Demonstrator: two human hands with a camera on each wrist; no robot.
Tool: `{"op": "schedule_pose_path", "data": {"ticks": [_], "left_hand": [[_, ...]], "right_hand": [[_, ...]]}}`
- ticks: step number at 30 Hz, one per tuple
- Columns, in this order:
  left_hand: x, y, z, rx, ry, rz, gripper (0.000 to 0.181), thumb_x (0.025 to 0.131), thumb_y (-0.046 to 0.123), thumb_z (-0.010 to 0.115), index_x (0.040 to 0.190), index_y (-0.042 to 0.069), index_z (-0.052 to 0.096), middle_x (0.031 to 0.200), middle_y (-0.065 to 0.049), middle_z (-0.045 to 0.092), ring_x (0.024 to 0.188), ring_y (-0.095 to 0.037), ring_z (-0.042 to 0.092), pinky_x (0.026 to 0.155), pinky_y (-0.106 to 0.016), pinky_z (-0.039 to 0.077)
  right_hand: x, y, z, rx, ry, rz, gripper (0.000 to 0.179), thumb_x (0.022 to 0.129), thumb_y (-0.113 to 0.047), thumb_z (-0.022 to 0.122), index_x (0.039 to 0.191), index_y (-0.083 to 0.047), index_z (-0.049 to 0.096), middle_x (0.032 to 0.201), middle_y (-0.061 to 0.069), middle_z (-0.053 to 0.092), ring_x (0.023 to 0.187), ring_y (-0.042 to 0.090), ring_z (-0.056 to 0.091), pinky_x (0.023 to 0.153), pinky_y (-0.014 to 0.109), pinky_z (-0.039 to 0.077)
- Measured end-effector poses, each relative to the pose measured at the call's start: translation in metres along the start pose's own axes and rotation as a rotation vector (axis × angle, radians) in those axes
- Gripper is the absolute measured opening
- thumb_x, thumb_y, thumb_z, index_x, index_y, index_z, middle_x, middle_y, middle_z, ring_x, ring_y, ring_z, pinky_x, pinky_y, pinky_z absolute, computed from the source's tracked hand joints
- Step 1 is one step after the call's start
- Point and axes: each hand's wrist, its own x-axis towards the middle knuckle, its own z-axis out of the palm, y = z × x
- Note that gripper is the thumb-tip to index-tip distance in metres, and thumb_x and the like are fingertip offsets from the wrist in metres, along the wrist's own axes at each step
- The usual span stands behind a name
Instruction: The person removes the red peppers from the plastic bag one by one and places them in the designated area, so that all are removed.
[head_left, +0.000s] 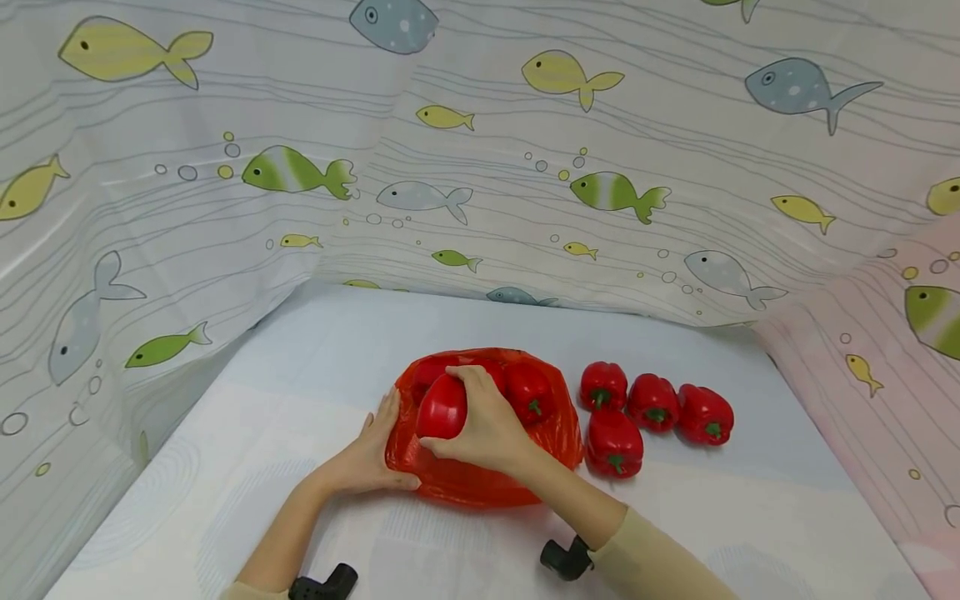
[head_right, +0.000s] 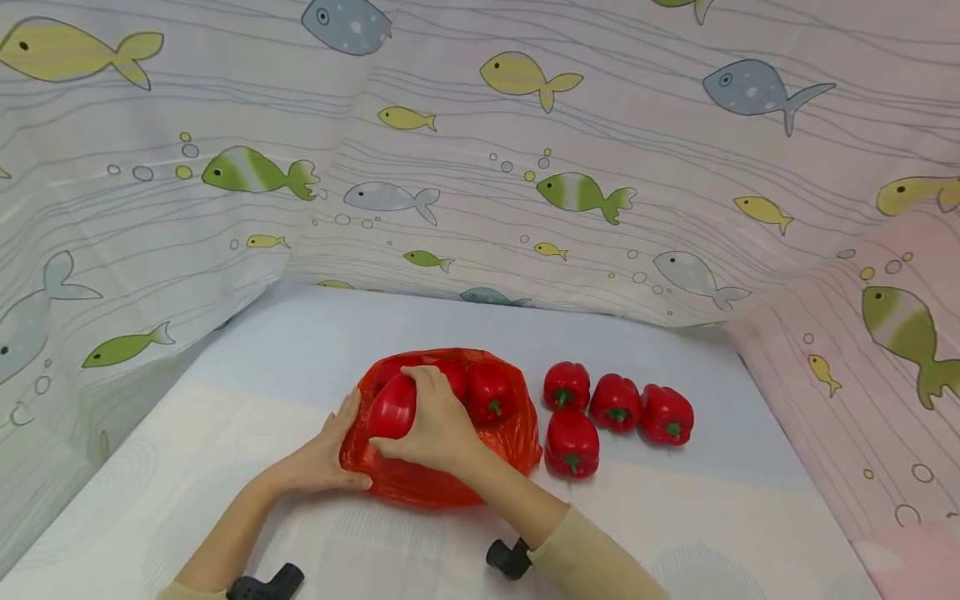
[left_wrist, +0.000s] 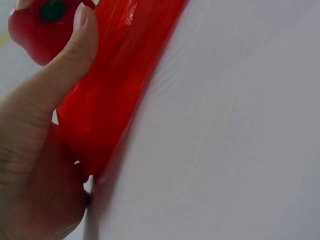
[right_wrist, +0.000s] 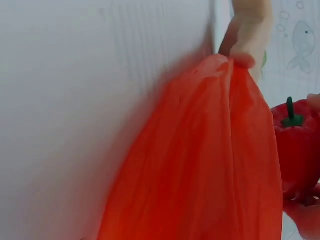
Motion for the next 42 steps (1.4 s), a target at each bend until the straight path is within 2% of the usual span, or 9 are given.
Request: {"op": "schedule_pose_path", "data": {"ticks": [4,9,15,33,42], "left_hand": [[0.001,0.000,-0.001,0.006,-0.004,-0.005,0.131,0.068,0.046,0.082,0.150,-0.006,-0.006,0.159,-0.022,-0.006,0.145,-0.038,-0.009,0.112,-0.061,-0.002],[0.002,0.000,-0.001,0.004,0.003,-0.007,0.132,0.068,0.047,0.082,0.150,-0.006,-0.006,0.159,-0.021,-0.005,0.145,-0.038,-0.007,0.113,-0.061,-0.002],[0.002,0.001,0.001,0.004,0.009,0.006,0.133,0.067,0.047,0.082,0.150,-0.007,-0.006,0.158,-0.024,-0.006,0.144,-0.041,-0.008,0.111,-0.063,-0.003],[0.000,0.000,0.002,0.004,0.008,0.015,0.132,0.069,0.043,0.084,0.149,-0.008,-0.008,0.157,-0.025,-0.010,0.143,-0.040,-0.012,0.111,-0.061,-0.005],[0.001,-0.001,0.001,-0.006,0.006,0.021,0.131,0.069,0.042,0.084,0.149,-0.008,-0.008,0.157,-0.025,-0.010,0.143,-0.041,-0.012,0.111,-0.061,-0.006]], "right_hand": [[-0.005,0.003,-0.011,0.022,0.077,-0.072,0.092,0.064,-0.038,0.087,0.139,-0.016,0.038,0.136,-0.002,0.044,0.123,0.012,0.043,0.085,0.034,0.054],[-0.010,0.011,-0.021,0.063,0.144,-0.176,0.094,0.062,-0.033,0.089,0.139,-0.015,0.038,0.137,-0.005,0.044,0.124,0.008,0.041,0.085,0.032,0.054],[-0.011,0.020,-0.030,0.090,0.178,-0.257,0.095,0.061,-0.030,0.090,0.139,-0.011,0.038,0.137,0.000,0.045,0.124,0.014,0.043,0.085,0.034,0.054],[-0.027,0.036,-0.060,0.088,0.203,-0.271,0.098,0.059,-0.025,0.091,0.139,-0.007,0.038,0.138,0.003,0.043,0.124,0.018,0.043,0.084,0.038,0.054],[-0.040,0.049,-0.079,0.076,0.205,-0.226,0.099,0.059,-0.024,0.092,0.140,-0.011,0.036,0.137,0.003,0.043,0.124,0.019,0.043,0.082,0.040,0.055]]}}
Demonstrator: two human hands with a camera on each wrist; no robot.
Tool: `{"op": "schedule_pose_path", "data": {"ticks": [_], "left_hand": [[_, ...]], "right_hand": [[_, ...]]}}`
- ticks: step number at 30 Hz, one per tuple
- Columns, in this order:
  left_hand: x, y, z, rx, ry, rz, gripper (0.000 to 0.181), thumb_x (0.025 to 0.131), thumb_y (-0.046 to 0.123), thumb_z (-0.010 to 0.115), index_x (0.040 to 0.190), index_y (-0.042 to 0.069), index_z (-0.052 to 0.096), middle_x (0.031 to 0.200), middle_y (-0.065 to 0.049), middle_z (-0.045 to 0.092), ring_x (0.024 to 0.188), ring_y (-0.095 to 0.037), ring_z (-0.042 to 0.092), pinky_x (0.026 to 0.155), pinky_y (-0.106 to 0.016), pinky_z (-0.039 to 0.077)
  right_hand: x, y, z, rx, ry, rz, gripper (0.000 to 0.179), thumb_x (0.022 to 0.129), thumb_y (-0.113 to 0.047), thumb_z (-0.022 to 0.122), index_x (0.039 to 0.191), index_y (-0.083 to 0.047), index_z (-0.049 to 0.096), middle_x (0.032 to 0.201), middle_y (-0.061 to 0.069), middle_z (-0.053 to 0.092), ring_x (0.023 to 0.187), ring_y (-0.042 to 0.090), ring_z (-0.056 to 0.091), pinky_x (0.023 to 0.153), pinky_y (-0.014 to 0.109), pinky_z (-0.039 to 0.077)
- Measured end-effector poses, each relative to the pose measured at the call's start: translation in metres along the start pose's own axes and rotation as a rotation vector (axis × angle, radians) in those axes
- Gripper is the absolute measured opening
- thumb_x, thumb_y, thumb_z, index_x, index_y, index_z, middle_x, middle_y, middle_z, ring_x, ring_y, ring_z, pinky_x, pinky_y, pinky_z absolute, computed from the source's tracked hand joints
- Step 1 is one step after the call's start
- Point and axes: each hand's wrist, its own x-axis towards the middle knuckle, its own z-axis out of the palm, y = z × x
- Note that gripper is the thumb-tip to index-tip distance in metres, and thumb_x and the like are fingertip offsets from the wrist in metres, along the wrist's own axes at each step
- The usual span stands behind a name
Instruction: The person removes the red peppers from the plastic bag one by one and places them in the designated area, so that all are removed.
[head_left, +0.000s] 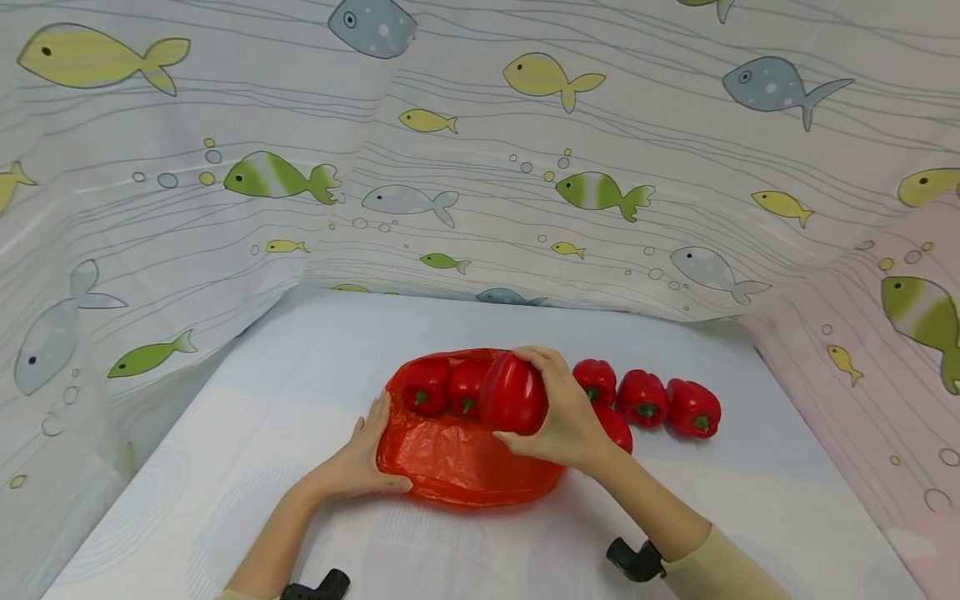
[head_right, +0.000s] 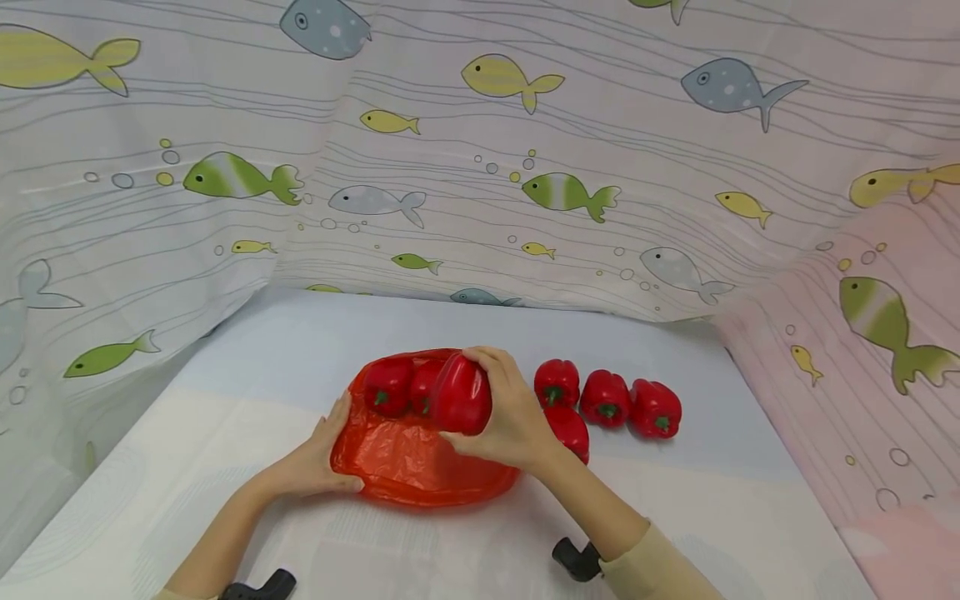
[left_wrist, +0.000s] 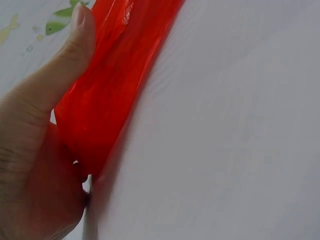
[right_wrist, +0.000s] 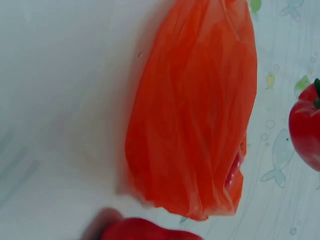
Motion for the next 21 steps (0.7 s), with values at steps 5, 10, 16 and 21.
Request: {"op": "schedule_pose_path", "data": {"ticks": [5,10,16,21], "left_hand": [[0.000,0.000,0.000,-0.004,0.007,0.012,0.131,0.069,0.041,0.083,0.149,-0.008,-0.008,0.157,-0.026,-0.010,0.143,-0.041,-0.012,0.111,-0.062,-0.006],[-0.001,0.002,0.000,-0.003,0.004,0.012,0.131,0.069,0.041,0.083,0.148,-0.009,-0.008,0.156,-0.027,-0.010,0.143,-0.041,-0.013,0.111,-0.062,-0.006],[0.000,0.002,-0.001,-0.002,0.004,0.011,0.131,0.069,0.041,0.084,0.149,-0.008,-0.009,0.156,-0.027,-0.011,0.143,-0.041,-0.013,0.110,-0.062,-0.006],[0.000,0.000,0.000,-0.002,0.001,0.009,0.132,0.069,0.041,0.083,0.149,-0.008,-0.009,0.156,-0.027,-0.011,0.143,-0.042,-0.012,0.110,-0.063,-0.006]], "right_hand": [[-0.007,0.006,-0.010,-0.036,0.024,-0.005,0.100,0.058,-0.025,0.092,0.140,-0.010,0.037,0.137,0.004,0.044,0.124,0.020,0.043,0.082,0.042,0.056],[-0.013,0.010,-0.018,-0.066,0.045,-0.004,0.098,0.059,-0.025,0.091,0.140,-0.009,0.039,0.137,0.005,0.044,0.123,0.020,0.044,0.082,0.043,0.055],[-0.019,0.012,-0.026,-0.080,0.058,0.009,0.099,0.058,-0.024,0.091,0.140,-0.009,0.039,0.136,0.005,0.045,0.122,0.021,0.045,0.082,0.045,0.055],[-0.026,0.015,-0.033,-0.104,0.072,0.023,0.099,0.056,-0.023,0.092,0.139,-0.008,0.040,0.136,0.006,0.045,0.122,0.022,0.045,0.081,0.045,0.056]]}}
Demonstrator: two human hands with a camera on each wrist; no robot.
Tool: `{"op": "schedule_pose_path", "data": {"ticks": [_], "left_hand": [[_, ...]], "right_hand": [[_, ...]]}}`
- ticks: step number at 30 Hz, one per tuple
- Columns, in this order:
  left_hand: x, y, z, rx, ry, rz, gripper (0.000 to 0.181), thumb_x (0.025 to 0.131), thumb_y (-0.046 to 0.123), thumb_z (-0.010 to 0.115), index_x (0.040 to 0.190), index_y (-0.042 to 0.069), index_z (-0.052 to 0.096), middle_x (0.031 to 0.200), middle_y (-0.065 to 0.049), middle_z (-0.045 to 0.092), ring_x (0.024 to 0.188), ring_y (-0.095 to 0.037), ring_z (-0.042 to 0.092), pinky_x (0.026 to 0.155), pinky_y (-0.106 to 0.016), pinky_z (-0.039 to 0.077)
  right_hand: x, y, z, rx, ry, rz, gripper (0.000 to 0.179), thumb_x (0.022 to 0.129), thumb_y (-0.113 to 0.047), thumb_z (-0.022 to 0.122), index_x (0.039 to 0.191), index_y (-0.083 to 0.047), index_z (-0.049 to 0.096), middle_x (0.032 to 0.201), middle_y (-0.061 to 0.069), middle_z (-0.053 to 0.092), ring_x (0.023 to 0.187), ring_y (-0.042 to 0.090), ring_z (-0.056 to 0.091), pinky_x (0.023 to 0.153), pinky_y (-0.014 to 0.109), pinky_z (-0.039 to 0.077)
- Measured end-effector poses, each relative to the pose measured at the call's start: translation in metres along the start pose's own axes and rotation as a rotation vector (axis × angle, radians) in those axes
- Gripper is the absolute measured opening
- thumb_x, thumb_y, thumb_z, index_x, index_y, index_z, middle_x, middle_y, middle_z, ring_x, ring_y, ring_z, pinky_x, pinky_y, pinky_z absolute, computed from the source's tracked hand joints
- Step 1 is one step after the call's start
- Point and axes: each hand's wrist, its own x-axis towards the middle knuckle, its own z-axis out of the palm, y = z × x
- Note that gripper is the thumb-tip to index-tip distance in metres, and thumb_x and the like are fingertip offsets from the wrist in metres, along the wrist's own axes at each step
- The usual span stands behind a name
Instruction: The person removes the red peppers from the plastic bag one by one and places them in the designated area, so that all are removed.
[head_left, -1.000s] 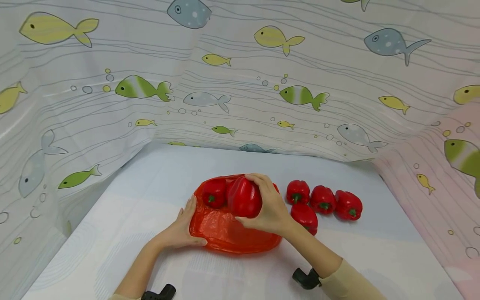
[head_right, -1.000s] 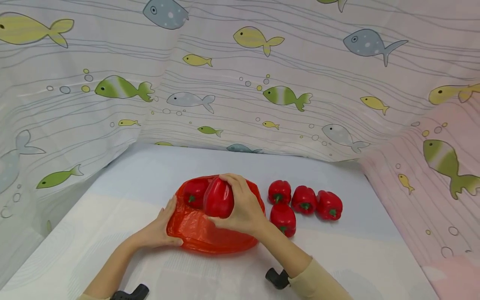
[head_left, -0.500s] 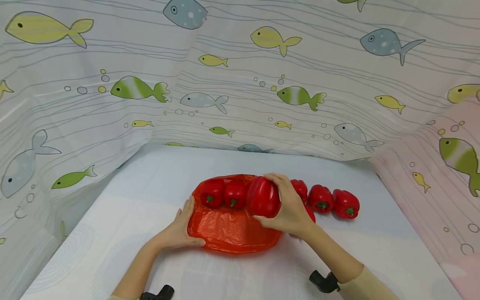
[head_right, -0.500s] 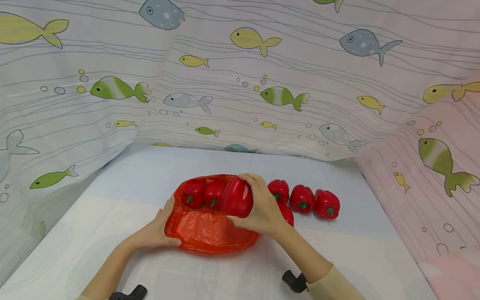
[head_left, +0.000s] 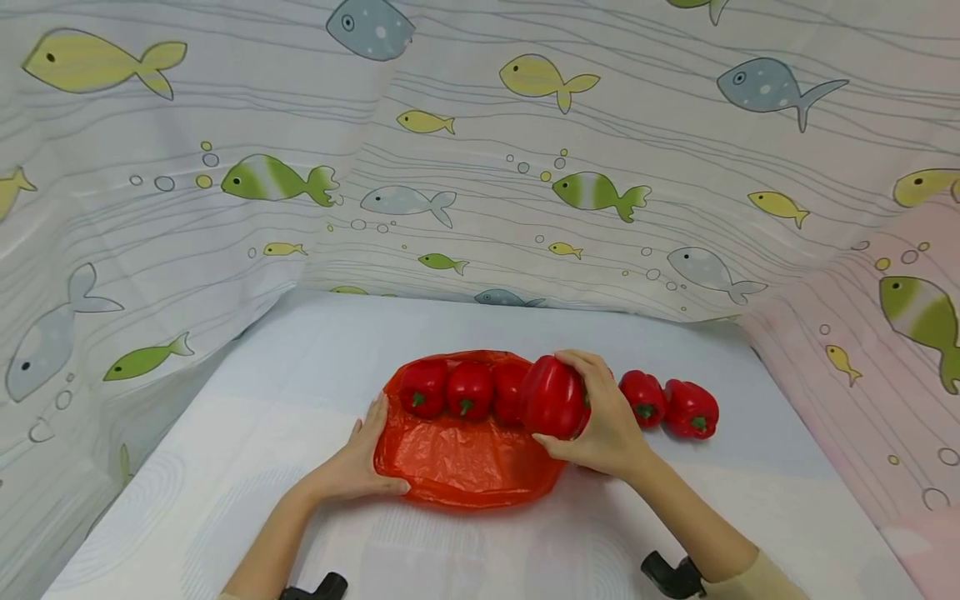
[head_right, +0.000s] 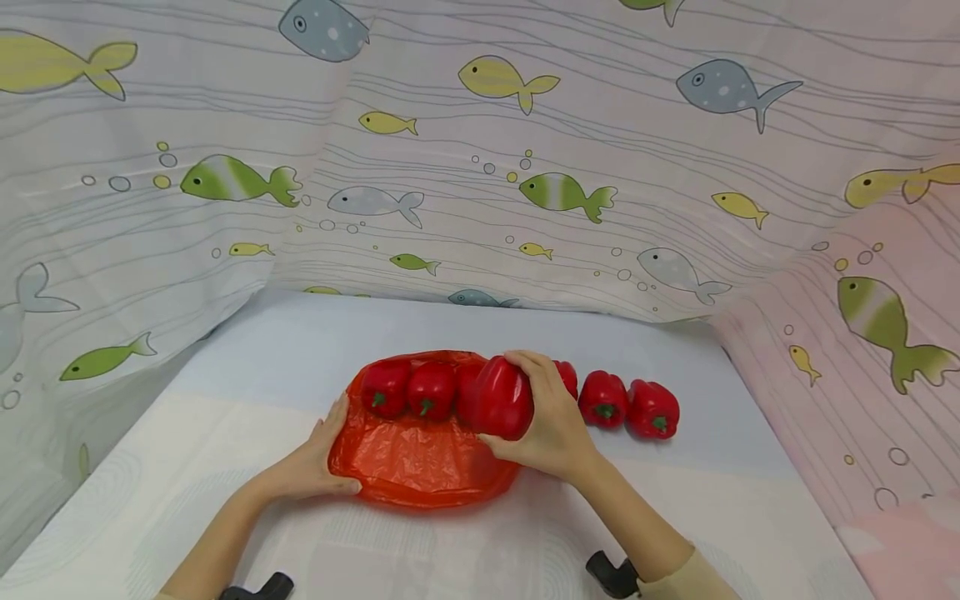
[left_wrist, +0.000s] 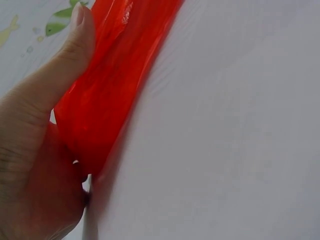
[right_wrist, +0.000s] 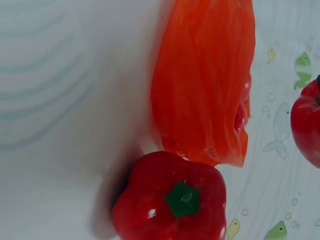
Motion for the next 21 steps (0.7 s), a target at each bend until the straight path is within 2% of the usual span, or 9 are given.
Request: {"op": "schedule_pose_path", "data": {"ticks": [6,21], "left_hand": [[0.000,-0.001,0.001,-0.008,0.003,0.002,0.131,0.069,0.041,0.083,0.148,-0.009,-0.009,0.156,-0.027,-0.010,0.143,-0.042,-0.012,0.110,-0.063,-0.006],[0.001,0.000,0.001,-0.003,-0.002,-0.007,0.131,0.070,0.042,0.083,0.149,-0.008,-0.009,0.157,-0.026,-0.011,0.143,-0.042,-0.012,0.111,-0.062,-0.006]], "right_hand": [[-0.007,0.007,-0.008,-0.016,0.027,0.002,0.099,0.056,-0.021,0.092,0.139,-0.005,0.040,0.135,0.008,0.046,0.121,0.023,0.045,0.080,0.047,0.056],[-0.030,0.020,-0.029,-0.051,0.077,0.067,0.104,0.050,-0.013,0.094,0.139,-0.005,0.040,0.133,0.009,0.048,0.120,0.023,0.046,0.076,0.048,0.056]]}}
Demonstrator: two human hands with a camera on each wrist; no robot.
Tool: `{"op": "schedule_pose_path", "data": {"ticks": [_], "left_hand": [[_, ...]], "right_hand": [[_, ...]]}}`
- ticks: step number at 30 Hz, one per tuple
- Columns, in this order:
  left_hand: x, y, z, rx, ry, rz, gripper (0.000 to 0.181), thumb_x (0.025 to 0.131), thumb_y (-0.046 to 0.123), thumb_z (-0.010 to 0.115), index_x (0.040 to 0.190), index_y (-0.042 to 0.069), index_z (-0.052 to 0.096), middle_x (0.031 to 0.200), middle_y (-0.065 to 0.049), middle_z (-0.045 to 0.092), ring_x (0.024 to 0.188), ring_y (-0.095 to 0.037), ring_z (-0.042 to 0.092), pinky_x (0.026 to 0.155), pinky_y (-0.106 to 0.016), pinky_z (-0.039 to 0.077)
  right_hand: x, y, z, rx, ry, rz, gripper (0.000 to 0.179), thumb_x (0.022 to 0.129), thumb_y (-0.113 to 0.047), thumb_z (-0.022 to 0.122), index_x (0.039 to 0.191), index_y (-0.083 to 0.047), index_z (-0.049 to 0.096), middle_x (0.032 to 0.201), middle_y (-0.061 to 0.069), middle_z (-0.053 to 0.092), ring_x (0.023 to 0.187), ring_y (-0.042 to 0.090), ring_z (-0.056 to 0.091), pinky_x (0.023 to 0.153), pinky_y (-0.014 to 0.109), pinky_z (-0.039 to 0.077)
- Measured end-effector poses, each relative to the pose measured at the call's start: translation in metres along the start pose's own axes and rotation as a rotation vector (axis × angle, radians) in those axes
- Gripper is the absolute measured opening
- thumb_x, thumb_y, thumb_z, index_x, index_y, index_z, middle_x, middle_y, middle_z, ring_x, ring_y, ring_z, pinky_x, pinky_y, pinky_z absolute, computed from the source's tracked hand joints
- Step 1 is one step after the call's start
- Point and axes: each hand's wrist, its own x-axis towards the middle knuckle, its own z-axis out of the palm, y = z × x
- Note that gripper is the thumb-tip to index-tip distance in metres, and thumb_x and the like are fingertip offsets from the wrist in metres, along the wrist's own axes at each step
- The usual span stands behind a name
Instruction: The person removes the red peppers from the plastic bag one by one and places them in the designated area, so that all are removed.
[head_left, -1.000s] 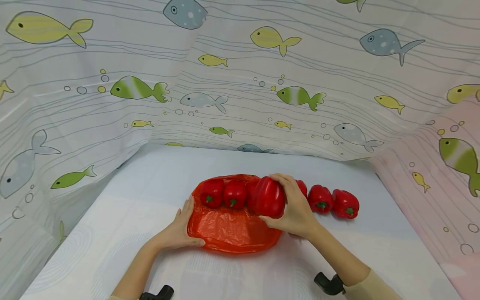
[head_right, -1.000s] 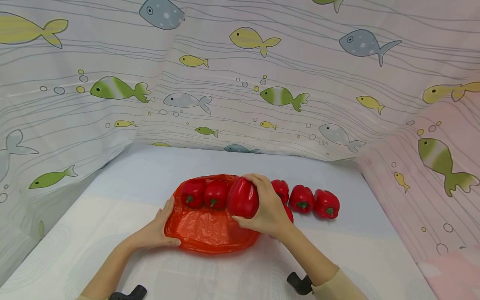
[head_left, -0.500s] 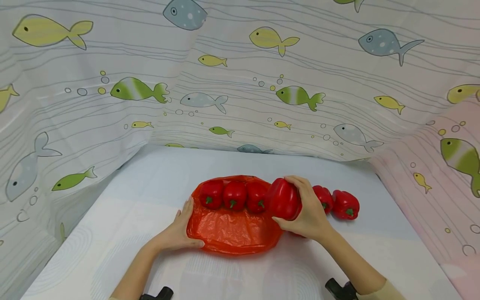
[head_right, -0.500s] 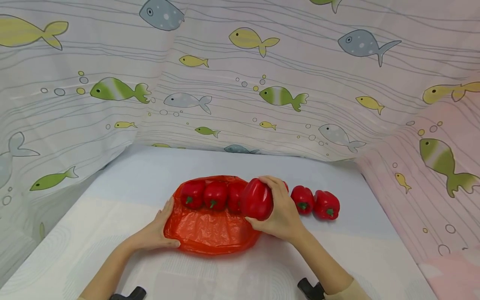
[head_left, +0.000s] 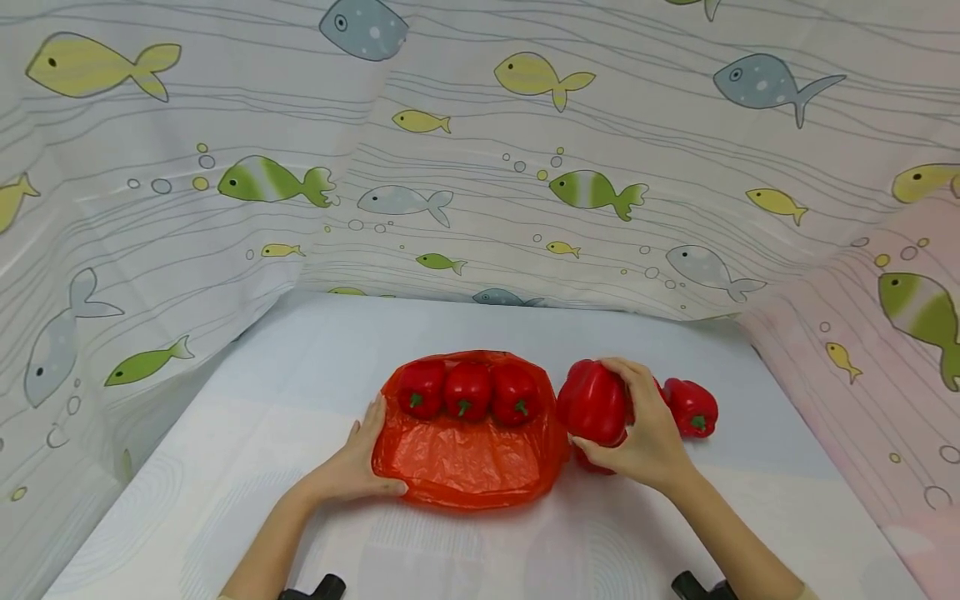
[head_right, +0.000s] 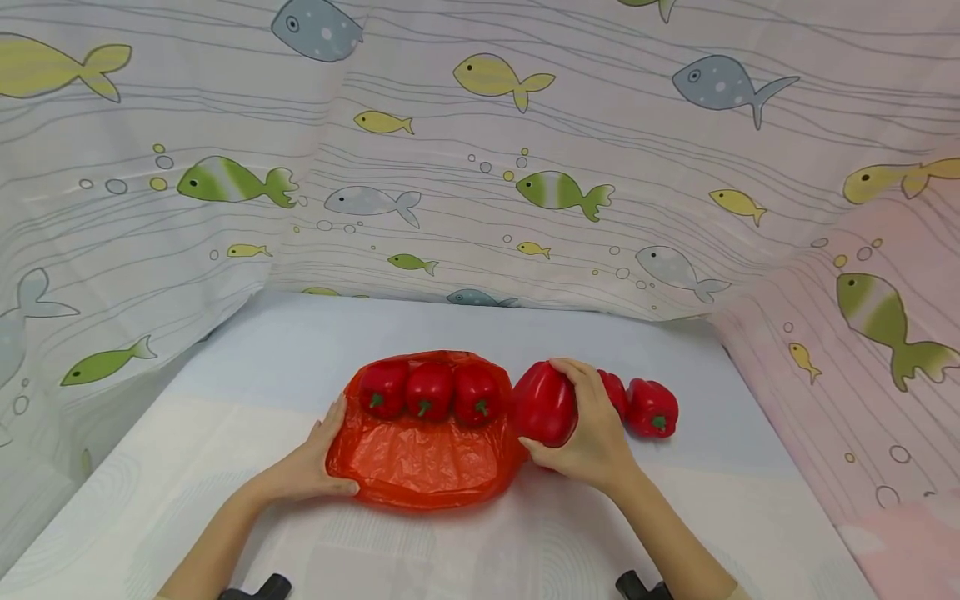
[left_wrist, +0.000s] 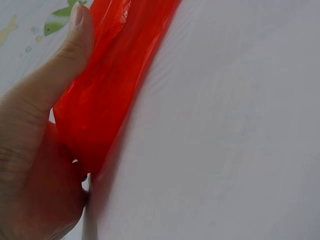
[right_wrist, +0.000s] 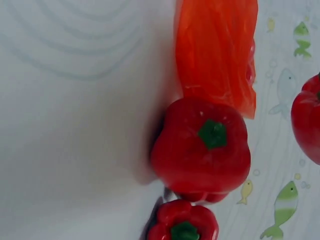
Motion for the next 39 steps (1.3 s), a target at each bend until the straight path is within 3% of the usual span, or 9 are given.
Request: {"op": "schedule_pose_path", "data": {"ticks": [6,15,39], "left_hand": [[0.001,0.001,-0.001,-0.001,-0.007,-0.008,0.131,0.070,0.043,0.083,0.149,-0.008,-0.010,0.157,-0.025,-0.011,0.143,-0.041,-0.011,0.111,-0.061,-0.005],[0.001,0.002,-0.002,0.000,-0.008,0.002,0.131,0.070,0.042,0.082,0.148,-0.008,-0.010,0.157,-0.025,-0.011,0.143,-0.041,-0.011,0.111,-0.062,-0.005],[-0.001,0.001,-0.001,0.018,0.003,-0.001,0.132,0.069,0.041,0.083,0.148,-0.009,-0.009,0.156,-0.028,-0.009,0.143,-0.043,-0.011,0.110,-0.063,-0.006]], "right_hand": [[-0.009,0.007,-0.010,-0.026,0.022,0.023,0.102,0.051,-0.013,0.093,0.138,-0.003,0.041,0.133,0.009,0.048,0.119,0.021,0.047,0.078,0.043,0.056],[-0.021,0.014,-0.021,-0.046,0.022,0.065,0.102,0.051,-0.012,0.094,0.138,-0.004,0.042,0.135,0.005,0.047,0.121,0.017,0.045,0.087,0.018,0.047],[-0.043,0.032,-0.040,-0.120,0.029,0.072,0.102,0.050,-0.012,0.092,0.138,0.000,0.042,0.131,0.009,0.048,0.118,0.017,0.044,0.087,0.005,0.038]]}}
